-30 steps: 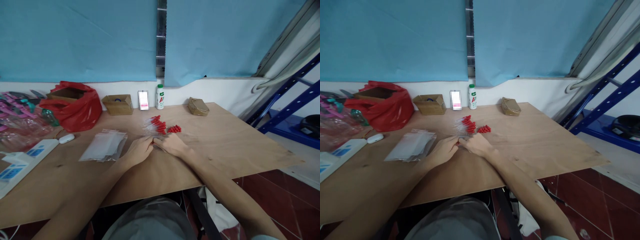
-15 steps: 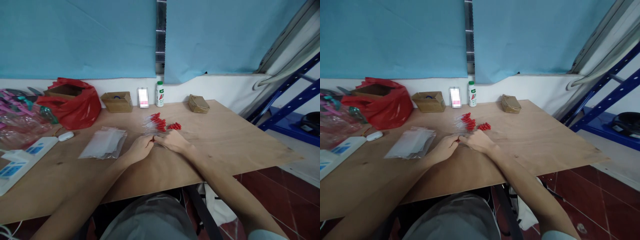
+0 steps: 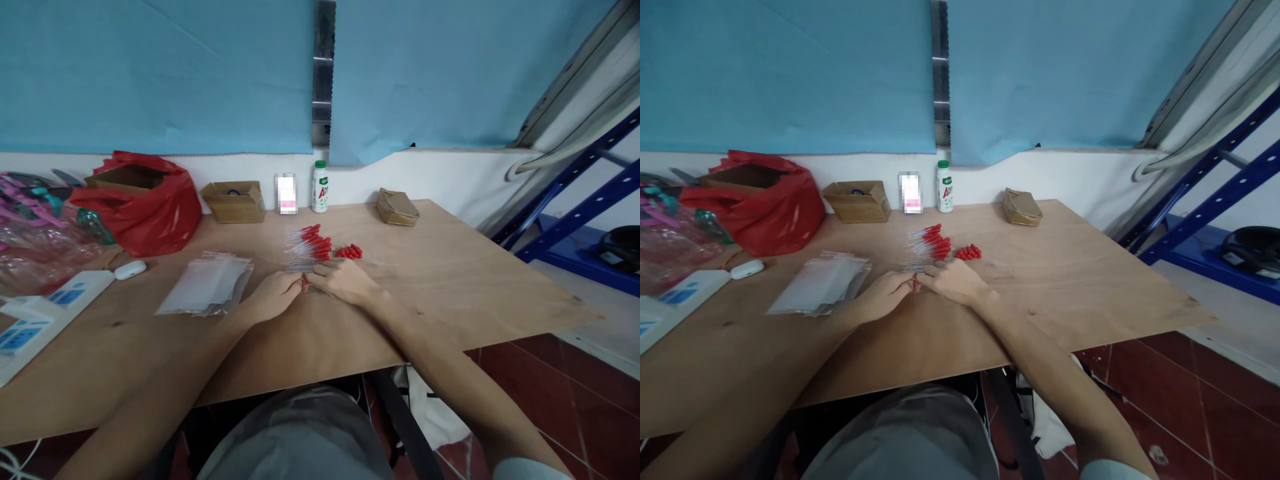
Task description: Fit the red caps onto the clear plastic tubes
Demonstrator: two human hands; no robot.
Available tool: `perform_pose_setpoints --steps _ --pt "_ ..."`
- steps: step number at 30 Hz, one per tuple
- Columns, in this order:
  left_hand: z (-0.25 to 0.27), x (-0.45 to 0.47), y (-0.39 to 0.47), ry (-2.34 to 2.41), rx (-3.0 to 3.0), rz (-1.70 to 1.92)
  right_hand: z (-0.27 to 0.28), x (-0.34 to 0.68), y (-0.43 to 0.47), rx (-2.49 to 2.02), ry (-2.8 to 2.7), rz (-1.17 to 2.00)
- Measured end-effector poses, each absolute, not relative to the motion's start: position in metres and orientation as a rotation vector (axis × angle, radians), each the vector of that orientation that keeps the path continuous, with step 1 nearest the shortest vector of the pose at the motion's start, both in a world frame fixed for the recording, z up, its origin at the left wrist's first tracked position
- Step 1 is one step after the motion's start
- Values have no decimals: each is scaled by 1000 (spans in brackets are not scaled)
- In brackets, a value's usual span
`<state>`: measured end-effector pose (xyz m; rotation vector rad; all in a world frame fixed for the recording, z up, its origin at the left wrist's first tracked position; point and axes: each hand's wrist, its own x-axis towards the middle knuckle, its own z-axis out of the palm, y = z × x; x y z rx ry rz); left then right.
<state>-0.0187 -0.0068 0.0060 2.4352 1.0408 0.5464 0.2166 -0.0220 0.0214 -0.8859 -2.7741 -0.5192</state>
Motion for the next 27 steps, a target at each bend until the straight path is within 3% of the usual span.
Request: perform_pose_setpoints --steps 12,27 --pt "9 -12 -13 1014 2675 837 22 193 -33 -1381 -2625 -318" --pt "10 -6 -12 1014 2544 917 25 213 -27 -1076 -2622 -370"
